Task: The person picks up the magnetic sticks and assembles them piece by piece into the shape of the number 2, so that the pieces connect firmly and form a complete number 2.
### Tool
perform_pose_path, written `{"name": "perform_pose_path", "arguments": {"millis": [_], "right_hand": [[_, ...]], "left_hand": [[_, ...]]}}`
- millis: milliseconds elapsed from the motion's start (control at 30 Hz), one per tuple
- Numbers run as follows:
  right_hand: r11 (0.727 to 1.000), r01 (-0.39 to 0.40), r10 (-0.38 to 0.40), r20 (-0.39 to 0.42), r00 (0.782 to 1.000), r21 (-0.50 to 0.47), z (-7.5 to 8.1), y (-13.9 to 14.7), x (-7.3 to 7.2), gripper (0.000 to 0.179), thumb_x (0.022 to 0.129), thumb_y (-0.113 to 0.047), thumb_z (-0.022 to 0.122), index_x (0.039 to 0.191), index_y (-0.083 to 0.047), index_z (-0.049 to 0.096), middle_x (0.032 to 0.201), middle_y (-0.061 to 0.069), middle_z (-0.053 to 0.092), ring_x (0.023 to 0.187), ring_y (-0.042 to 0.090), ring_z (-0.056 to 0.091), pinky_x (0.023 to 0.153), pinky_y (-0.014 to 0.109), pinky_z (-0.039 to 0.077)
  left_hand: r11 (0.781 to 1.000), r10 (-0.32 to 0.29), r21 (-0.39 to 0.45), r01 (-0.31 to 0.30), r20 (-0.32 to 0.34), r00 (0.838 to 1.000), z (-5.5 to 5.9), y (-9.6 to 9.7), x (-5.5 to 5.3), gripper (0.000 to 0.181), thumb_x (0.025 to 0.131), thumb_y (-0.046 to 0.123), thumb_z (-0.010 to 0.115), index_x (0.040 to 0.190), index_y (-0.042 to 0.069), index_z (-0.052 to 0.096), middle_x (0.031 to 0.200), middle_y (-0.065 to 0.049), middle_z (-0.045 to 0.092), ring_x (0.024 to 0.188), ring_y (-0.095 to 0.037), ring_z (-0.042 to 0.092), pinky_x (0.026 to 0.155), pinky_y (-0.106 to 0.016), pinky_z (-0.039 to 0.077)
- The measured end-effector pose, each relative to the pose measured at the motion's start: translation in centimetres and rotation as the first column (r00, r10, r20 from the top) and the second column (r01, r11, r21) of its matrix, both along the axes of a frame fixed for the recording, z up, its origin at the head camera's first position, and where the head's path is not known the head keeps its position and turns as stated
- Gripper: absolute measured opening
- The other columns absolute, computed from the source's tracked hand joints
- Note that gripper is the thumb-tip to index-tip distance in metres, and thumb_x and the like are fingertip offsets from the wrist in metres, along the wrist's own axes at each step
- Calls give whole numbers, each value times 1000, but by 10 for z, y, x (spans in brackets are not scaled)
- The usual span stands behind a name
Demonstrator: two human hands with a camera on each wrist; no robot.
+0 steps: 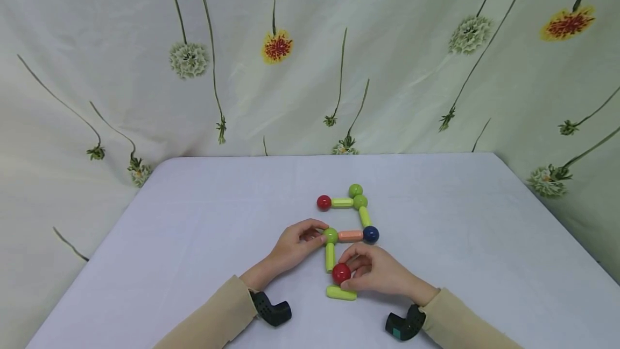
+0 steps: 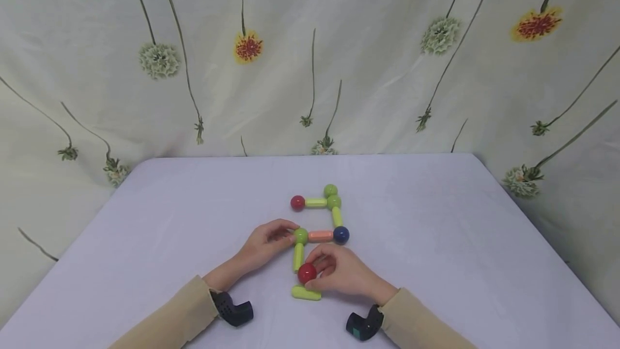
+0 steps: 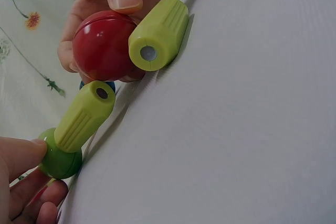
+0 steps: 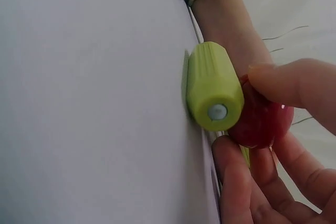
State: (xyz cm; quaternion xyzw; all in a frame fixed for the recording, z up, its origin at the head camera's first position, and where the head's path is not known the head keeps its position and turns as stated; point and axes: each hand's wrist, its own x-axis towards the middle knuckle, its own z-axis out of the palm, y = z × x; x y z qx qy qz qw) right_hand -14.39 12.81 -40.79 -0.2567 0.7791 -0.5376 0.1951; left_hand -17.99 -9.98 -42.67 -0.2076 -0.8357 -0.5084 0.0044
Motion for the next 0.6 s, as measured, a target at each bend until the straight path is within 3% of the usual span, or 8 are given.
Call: {"name": "perform_pose_path", "arguments": {"millis": [600], "right_hand": [[999,-34,35,-41,999,20,0,-3,3,32,76,-16,77,103,-6,63,95,0,65,86,15,60,71,23,49]], "left_hand": [[1000,9,-3,-9,-6,1000,-1,-1,0,20,89,23,64,108,17,66,94,6,64,84,-13,56,75,-28,46]]}}
